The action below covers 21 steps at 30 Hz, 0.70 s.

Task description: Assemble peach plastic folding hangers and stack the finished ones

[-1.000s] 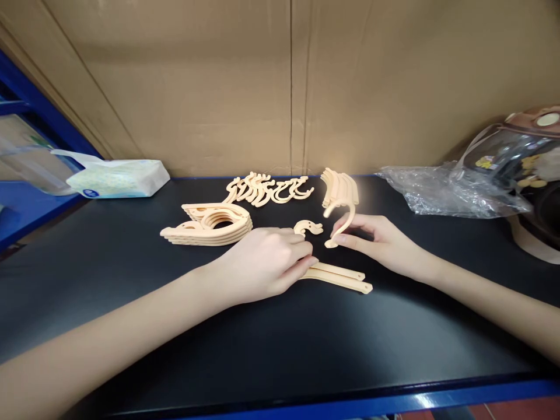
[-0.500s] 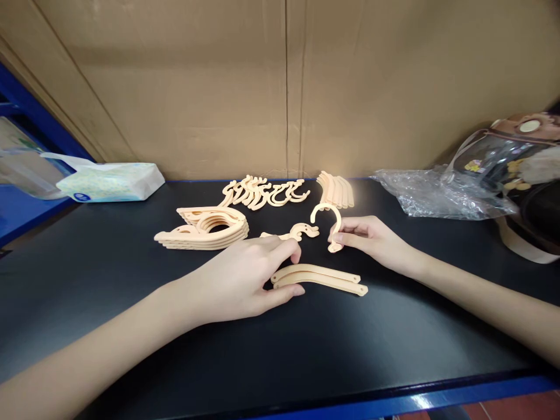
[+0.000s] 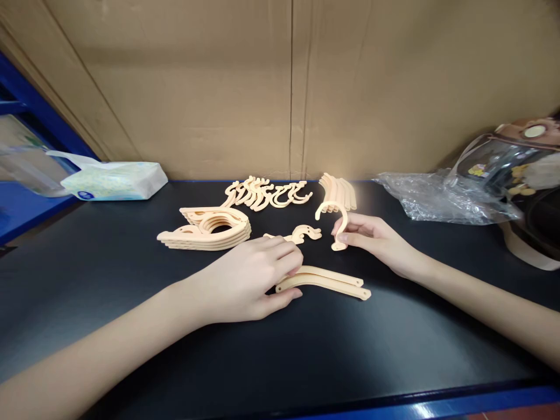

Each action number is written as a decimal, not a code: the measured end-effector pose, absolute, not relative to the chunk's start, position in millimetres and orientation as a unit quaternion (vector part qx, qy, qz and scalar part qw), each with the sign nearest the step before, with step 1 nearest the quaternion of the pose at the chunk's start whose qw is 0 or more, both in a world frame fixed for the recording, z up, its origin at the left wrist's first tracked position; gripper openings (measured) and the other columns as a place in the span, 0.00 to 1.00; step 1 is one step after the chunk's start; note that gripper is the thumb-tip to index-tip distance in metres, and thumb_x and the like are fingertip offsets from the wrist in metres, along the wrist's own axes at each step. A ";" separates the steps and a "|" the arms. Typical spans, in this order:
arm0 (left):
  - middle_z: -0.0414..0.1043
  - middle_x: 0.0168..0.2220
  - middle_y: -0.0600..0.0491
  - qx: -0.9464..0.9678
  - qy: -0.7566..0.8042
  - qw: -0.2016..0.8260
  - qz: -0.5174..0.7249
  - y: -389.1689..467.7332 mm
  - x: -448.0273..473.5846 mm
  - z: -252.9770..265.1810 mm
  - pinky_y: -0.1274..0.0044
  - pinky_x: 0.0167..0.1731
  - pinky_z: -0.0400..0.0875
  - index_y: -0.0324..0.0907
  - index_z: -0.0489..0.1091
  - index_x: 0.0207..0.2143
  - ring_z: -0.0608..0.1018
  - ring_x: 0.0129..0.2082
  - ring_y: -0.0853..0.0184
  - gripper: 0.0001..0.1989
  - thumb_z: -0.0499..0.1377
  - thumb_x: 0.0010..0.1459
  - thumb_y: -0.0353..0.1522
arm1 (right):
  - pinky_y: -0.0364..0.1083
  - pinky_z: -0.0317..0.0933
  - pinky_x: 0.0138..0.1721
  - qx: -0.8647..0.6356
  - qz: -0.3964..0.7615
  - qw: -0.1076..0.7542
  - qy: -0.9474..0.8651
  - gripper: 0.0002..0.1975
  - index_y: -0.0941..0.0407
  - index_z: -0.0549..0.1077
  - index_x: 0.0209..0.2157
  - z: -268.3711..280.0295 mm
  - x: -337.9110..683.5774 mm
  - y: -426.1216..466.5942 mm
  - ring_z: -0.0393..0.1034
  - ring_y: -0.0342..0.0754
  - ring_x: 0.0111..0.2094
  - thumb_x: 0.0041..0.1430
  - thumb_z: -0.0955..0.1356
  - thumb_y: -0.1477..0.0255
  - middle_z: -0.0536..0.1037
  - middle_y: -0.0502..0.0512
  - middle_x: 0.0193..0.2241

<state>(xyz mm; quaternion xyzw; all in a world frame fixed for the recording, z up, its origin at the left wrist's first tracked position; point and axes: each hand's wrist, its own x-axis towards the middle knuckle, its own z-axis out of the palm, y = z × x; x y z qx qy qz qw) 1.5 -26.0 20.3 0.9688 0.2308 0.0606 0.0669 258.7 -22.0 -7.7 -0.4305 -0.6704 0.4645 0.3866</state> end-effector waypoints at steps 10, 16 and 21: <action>0.72 0.44 0.48 0.976 0.200 0.008 0.085 -27.6 1.0 14.8 0.68 0.43 0.65 0.40 0.67 0.37 0.73 0.44 0.59 0.07 0.52 0.64 0.34 | 0.47 0.63 0.41 -0.434 0.469 0.376 -0.671 0.09 0.55 0.71 0.31 -5.2 257.1 -17.5 0.68 0.45 0.33 0.59 0.68 0.64 0.74 0.50 0.29; 0.72 0.45 0.48 0.975 0.194 -0.011 0.105 -25.5 1.8 8.4 0.67 0.42 0.66 0.41 0.69 0.40 0.73 0.44 0.59 0.09 0.52 0.64 0.35 | 0.48 0.64 0.43 -0.444 0.477 0.365 -0.665 0.10 0.55 0.75 0.32 -8.7 260.4 -16.0 0.72 0.46 0.35 0.56 0.71 0.63 0.78 0.50 0.30; 0.73 0.46 0.47 0.972 0.188 -0.005 0.143 -25.2 2.0 9.2 0.68 0.41 0.65 0.40 0.69 0.35 0.74 0.44 0.59 0.08 0.52 0.64 0.33 | 0.48 0.64 0.46 -0.439 0.498 0.382 -0.643 0.09 0.54 0.76 0.30 -10.9 262.5 -15.7 0.74 0.46 0.37 0.52 0.73 0.64 0.80 0.49 0.32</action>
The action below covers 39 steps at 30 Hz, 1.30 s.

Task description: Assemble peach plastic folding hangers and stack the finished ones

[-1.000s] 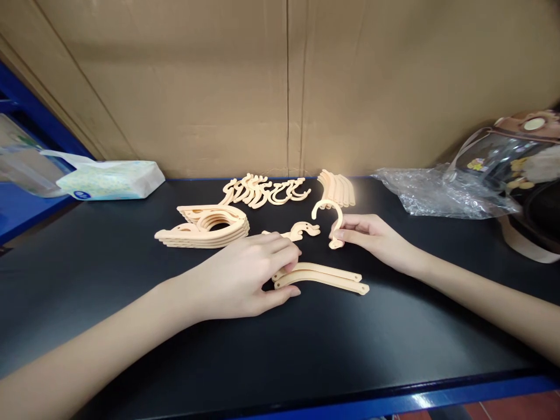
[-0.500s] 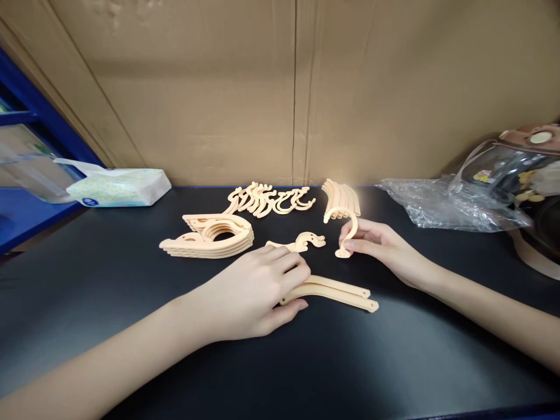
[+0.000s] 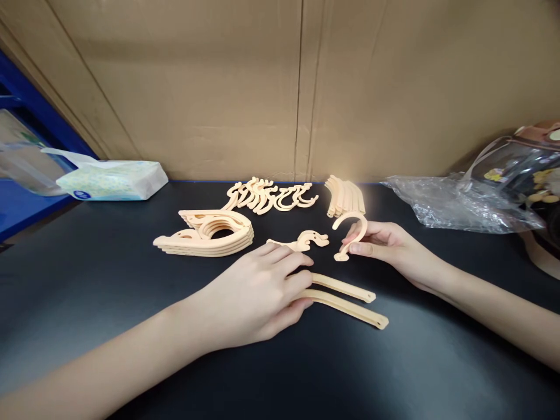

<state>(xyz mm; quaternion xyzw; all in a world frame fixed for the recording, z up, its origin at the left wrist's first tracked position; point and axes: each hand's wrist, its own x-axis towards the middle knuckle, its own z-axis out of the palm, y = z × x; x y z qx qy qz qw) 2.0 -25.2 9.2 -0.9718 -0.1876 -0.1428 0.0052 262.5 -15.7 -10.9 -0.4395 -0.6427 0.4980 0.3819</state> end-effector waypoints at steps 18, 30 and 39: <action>0.73 0.31 0.53 -0.705 -0.351 -0.542 -0.294 -25.2 7.5 25.2 0.77 0.35 0.73 0.40 0.71 0.35 0.76 0.32 0.70 0.10 0.56 0.62 0.38 | 0.51 0.63 0.46 -0.444 0.494 0.348 -0.662 0.13 0.56 0.75 0.35 -9.6 260.8 -18.0 0.75 0.49 0.37 0.55 0.71 0.60 0.80 0.51 0.31; 0.69 0.30 0.55 -0.878 -0.367 -0.228 -0.209 -33.6 10.8 15.4 0.75 0.33 0.64 0.42 0.68 0.35 0.71 0.31 0.68 0.20 0.40 0.70 0.38 | 0.48 0.62 0.48 -0.440 0.501 0.355 -0.655 0.10 0.56 0.73 0.32 -6.0 258.0 -19.1 0.73 0.46 0.38 0.55 0.72 0.64 0.80 0.51 0.32; 0.68 0.28 0.58 -0.882 -0.345 -0.246 -0.208 -35.9 14.7 11.8 0.78 0.33 0.61 0.41 0.64 0.30 0.70 0.30 0.71 0.18 0.41 0.70 0.34 | 0.48 0.63 0.45 -0.419 0.518 0.335 -0.667 0.10 0.56 0.73 0.34 -8.1 257.9 -18.0 0.74 0.47 0.37 0.55 0.71 0.65 0.80 0.52 0.33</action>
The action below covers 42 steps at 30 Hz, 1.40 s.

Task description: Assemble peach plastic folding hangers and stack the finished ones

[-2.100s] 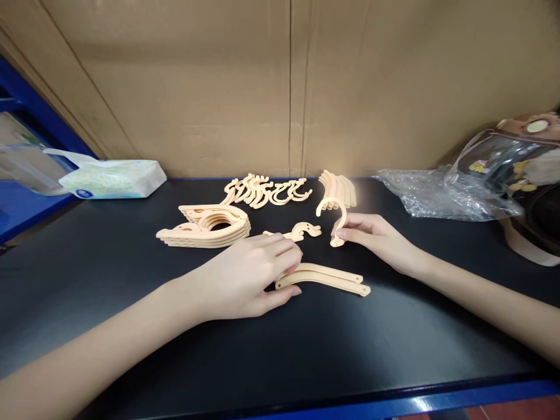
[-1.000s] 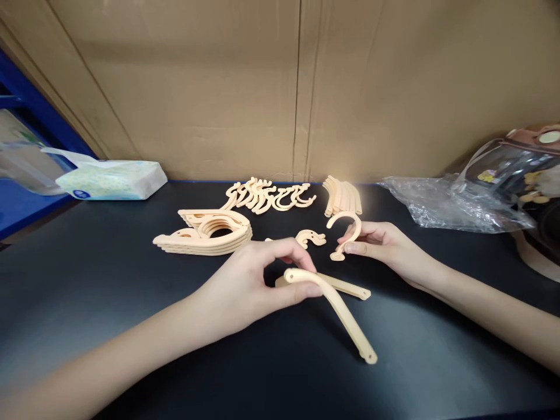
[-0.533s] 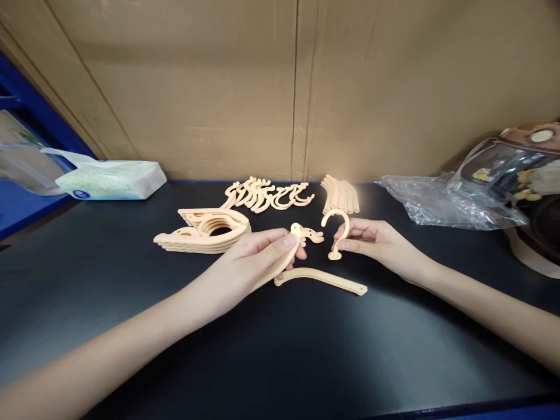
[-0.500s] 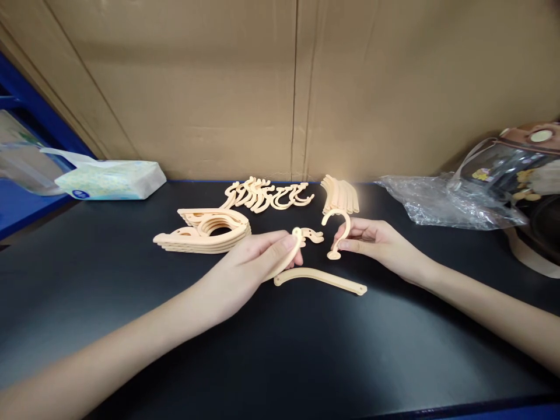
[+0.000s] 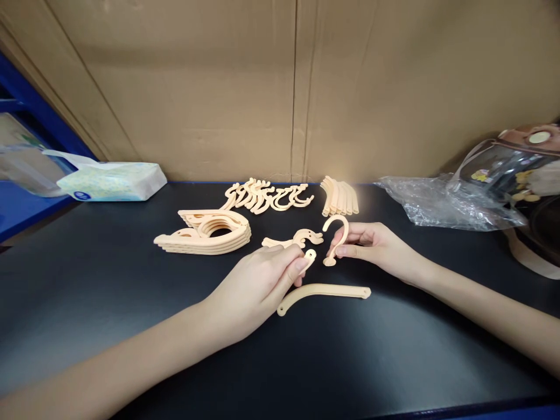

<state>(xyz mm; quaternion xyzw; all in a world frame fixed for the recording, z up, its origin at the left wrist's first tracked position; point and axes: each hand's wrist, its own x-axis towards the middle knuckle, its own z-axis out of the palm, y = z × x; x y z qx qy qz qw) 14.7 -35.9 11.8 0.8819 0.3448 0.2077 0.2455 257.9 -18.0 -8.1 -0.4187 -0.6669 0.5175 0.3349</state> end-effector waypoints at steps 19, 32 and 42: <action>0.63 0.27 0.58 0.918 0.311 0.176 0.169 -28.1 16.8 -3.4 0.78 0.28 0.56 0.42 0.58 0.27 0.66 0.27 0.70 0.14 0.48 0.67 0.34 | 0.45 0.63 0.38 -0.375 0.592 0.384 -0.601 0.17 0.55 0.65 0.47 -8.0 249.8 -18.6 0.71 0.42 0.32 0.58 0.70 0.70 0.78 0.50 0.30; 0.71 0.36 0.55 0.931 0.268 0.149 0.198 -26.4 15.6 -4.4 0.78 0.36 0.61 0.43 0.67 0.42 0.71 0.37 0.68 0.08 0.49 0.68 0.33 | 0.44 0.63 0.40 -0.368 0.610 0.374 -0.594 0.15 0.54 0.66 0.45 -2.6 247.4 -20.2 0.71 0.41 0.32 0.58 0.71 0.70 0.79 0.50 0.31; 0.73 0.37 0.53 0.935 0.262 0.092 0.222 -27.3 18.0 -3.9 0.76 0.38 0.66 0.43 0.68 0.48 0.73 0.38 0.66 0.12 0.49 0.68 0.33 | 0.44 0.61 0.36 -0.389 0.606 0.378 -0.582 0.13 0.55 0.67 0.38 -0.2 244.9 -21.1 0.67 0.41 0.29 0.54 0.72 0.68 0.77 0.47 0.28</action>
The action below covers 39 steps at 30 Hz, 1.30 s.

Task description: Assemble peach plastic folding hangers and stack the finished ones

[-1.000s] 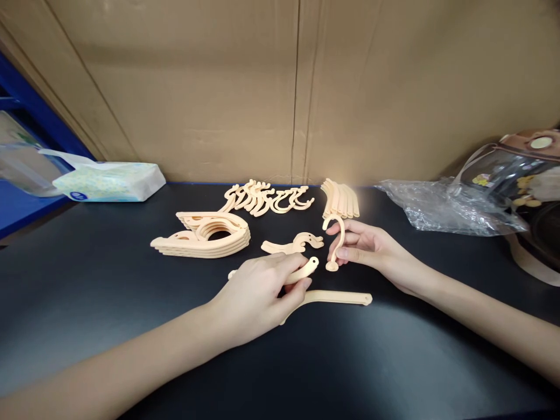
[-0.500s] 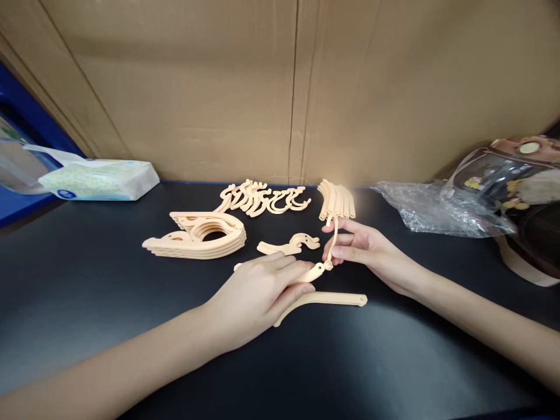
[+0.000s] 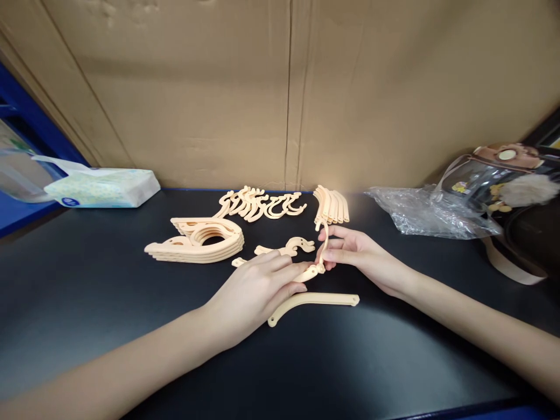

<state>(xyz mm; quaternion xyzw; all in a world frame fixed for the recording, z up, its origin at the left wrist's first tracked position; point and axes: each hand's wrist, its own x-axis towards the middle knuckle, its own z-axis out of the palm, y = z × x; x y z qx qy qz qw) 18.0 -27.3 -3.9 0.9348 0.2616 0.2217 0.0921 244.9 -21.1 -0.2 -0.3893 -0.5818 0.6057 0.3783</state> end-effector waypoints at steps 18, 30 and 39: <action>0.73 0.36 0.52 0.944 0.257 0.043 0.202 -28.6 19.4 -3.1 0.75 0.36 0.68 0.39 0.69 0.41 0.74 0.39 0.65 0.11 0.48 0.68 0.30 | 0.44 0.59 0.35 -0.426 0.577 0.384 -0.582 0.13 0.55 0.67 0.36 1.0 239.6 -24.1 0.64 0.40 0.26 0.51 0.73 0.69 0.74 0.45 0.25; 0.73 0.35 0.51 0.943 0.272 0.038 0.189 -30.1 19.1 -1.7 0.74 0.37 0.69 0.38 0.69 0.42 0.74 0.38 0.65 0.11 0.47 0.68 0.31 | 0.45 0.59 0.32 -0.429 0.563 0.398 -0.584 0.15 0.54 0.65 0.35 0.7 238.5 -26.4 0.64 0.41 0.26 0.51 0.73 0.67 0.73 0.46 0.24; 0.73 0.34 0.50 0.954 0.240 -0.034 0.178 -29.5 20.9 -5.1 0.74 0.34 0.68 0.37 0.69 0.44 0.73 0.35 0.64 0.14 0.45 0.69 0.32 | 0.44 0.60 0.32 -0.439 0.554 0.388 -0.591 0.15 0.54 0.65 0.33 1.3 236.3 -26.3 0.63 0.40 0.26 0.50 0.74 0.66 0.71 0.44 0.23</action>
